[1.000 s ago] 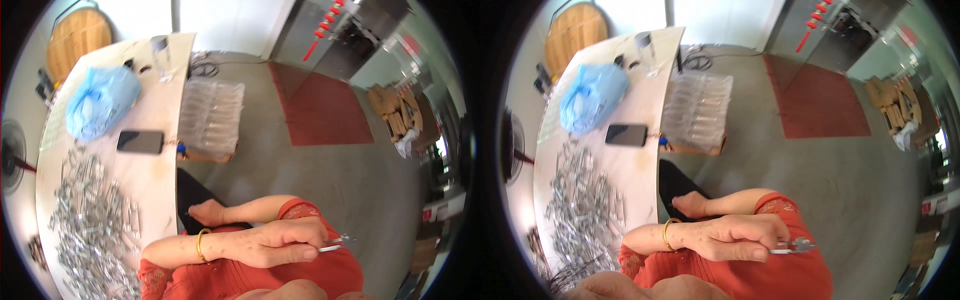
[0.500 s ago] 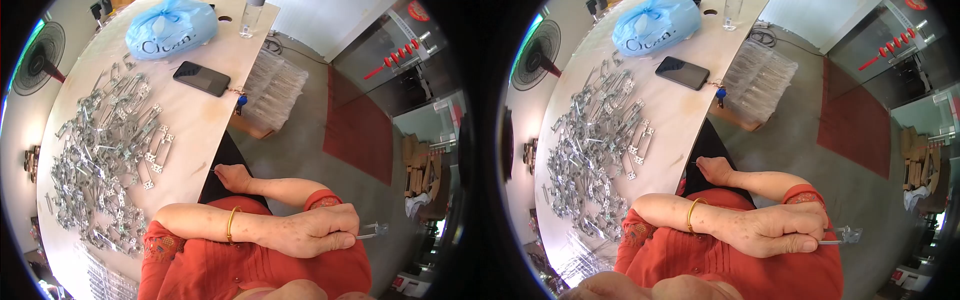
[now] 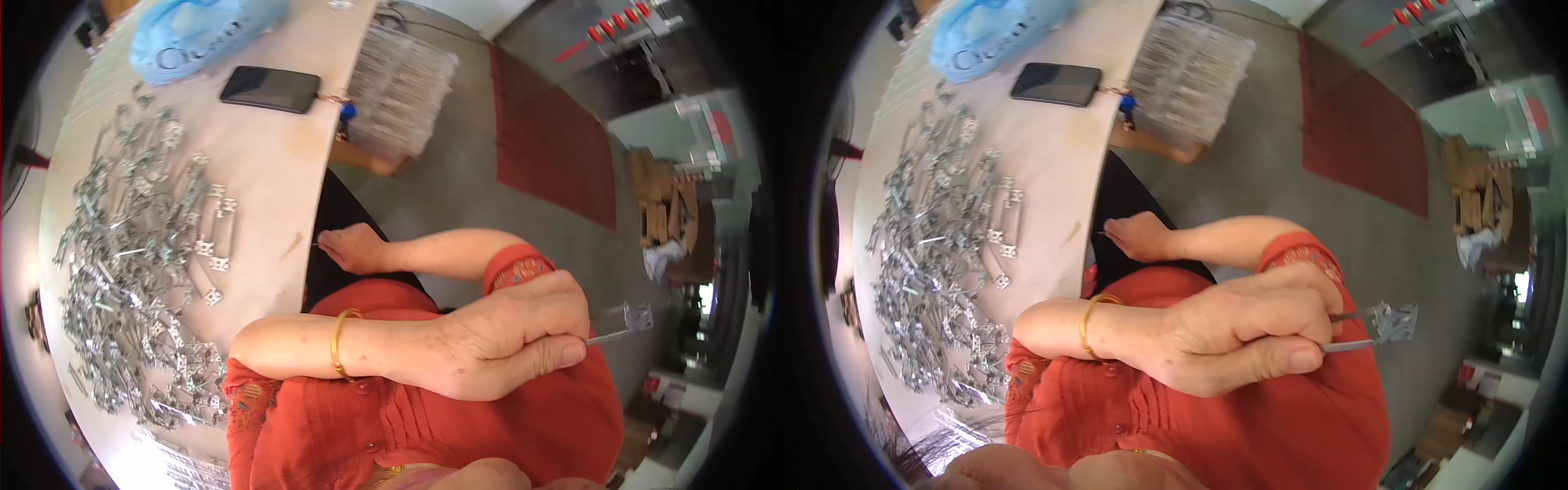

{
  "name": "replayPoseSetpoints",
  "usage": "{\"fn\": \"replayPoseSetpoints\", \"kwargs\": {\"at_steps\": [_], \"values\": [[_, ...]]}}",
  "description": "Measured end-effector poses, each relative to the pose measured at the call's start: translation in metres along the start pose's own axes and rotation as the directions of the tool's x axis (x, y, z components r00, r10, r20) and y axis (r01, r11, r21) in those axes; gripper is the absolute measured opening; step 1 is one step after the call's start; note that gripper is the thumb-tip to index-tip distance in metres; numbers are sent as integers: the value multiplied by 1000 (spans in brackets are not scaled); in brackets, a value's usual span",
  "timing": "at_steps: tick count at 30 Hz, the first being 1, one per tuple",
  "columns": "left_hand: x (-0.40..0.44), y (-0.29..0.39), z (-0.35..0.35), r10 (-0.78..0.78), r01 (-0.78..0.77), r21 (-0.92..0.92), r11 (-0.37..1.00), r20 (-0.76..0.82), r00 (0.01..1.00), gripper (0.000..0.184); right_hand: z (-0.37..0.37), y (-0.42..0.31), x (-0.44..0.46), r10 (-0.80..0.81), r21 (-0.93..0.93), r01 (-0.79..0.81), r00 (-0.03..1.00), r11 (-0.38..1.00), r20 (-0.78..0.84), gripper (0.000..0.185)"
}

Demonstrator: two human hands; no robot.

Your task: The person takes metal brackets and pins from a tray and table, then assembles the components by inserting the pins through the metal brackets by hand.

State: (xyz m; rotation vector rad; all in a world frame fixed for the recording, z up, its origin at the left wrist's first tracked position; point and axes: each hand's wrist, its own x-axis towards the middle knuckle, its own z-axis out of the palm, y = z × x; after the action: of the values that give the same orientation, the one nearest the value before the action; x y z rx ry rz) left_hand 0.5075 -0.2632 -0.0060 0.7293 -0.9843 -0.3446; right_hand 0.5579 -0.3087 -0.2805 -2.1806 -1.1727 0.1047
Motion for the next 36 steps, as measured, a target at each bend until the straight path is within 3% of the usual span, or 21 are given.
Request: {"fn": "replayPoseSetpoints", "kwargs": {"at_steps": [3,8,10,12,15,24,28,30,36], "values": [[-3,0,1,27,-23,-117,993,30,999,12,1,1,0,36,23,-37,997,999,61,17],[-4,10,-3,-38,92,-306,948,179,983,12,1,2,-1,60,-15,-58,994,998,86,14],[-3,12,-2,-67,116,-284,952,178,982,12,1,2,-2,49,-25,-47,996,999,75,14],[-3,7,4,42,-42,73,996,0,999,13,2,3,-1,13,-12,-13,999,1000,41,14],[-2,5,2,11,-6,127,992,-40,999,14,1,2,0,49,3,-49,995,999,84,17],[-4,15,-1,8,39,-190,981,241,971,15,2,1,-2,27,-21,-26,998,999,48,14],[-3,12,2,-4,20,-95,995,170,986,14,-1,0,0,43,-10,-43,995,999,86,14],[-4,7,5,41,-46,149,988,35,999,13,-1,0,1,46,0,-46,993,999,106,14],[-6,11,5,-4,1,121,993,28,1000,13,-6,-4,3,76,16,-79,987,997,142,17]]}}
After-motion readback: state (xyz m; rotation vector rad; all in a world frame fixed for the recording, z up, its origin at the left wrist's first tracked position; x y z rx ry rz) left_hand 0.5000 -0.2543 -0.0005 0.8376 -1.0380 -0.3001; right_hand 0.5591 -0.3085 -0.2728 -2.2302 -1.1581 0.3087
